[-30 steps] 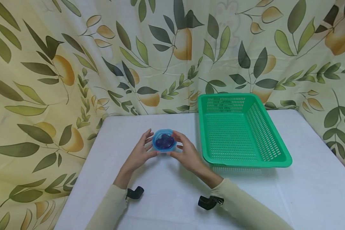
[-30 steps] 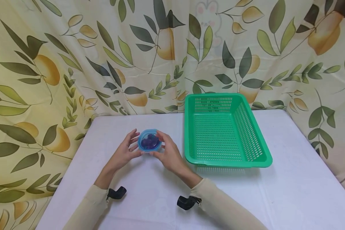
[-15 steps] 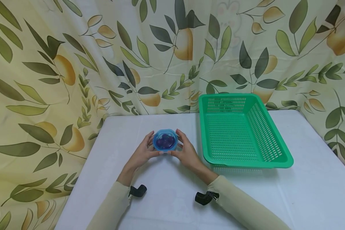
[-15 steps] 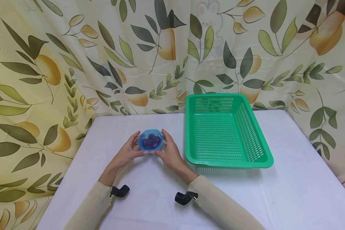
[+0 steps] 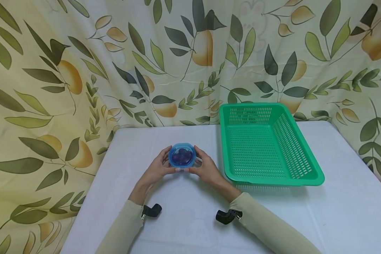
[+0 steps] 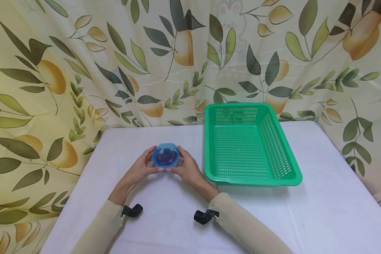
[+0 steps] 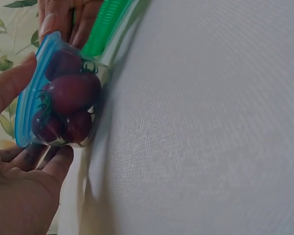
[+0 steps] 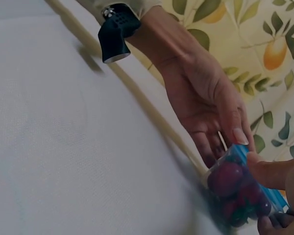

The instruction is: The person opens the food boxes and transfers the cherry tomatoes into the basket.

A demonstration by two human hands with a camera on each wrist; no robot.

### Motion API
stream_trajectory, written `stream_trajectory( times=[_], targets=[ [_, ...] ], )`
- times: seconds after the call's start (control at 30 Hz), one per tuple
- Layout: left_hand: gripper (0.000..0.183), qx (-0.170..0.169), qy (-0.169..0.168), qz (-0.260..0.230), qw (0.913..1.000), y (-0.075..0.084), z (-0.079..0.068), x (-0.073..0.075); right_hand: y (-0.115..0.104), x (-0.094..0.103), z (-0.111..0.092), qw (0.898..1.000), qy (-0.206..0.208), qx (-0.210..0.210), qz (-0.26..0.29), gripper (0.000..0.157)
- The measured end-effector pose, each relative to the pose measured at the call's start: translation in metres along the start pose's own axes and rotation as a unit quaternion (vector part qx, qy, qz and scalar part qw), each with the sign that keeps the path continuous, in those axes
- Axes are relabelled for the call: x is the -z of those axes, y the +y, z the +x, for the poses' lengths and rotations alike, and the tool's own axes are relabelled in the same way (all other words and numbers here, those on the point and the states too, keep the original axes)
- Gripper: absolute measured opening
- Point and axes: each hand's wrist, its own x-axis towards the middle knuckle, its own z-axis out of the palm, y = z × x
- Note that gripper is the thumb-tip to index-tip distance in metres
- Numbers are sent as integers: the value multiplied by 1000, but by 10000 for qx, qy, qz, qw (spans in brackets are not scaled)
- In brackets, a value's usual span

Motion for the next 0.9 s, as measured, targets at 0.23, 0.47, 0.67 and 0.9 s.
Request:
stream_trajectory(
  times=[0.23, 0.47, 0.67, 0.9],
  targets=[
    [98, -98, -46, -148, 9998, -1, 2, 0, 2, 1, 1, 9988, 117, 182, -428, 92],
    [100, -82, 24, 106, 9999, -2, 3, 1, 5, 0, 0, 9974, 140, 462, -533, 90],
    [100, -1, 60, 116, 9999, -1, 2, 1, 5, 1, 0, 9968, 154, 502, -608, 89],
    [98, -124, -20, 67, 9999, -4, 1, 1, 3, 2, 0, 9967, 153, 369, -700, 91]
  ],
)
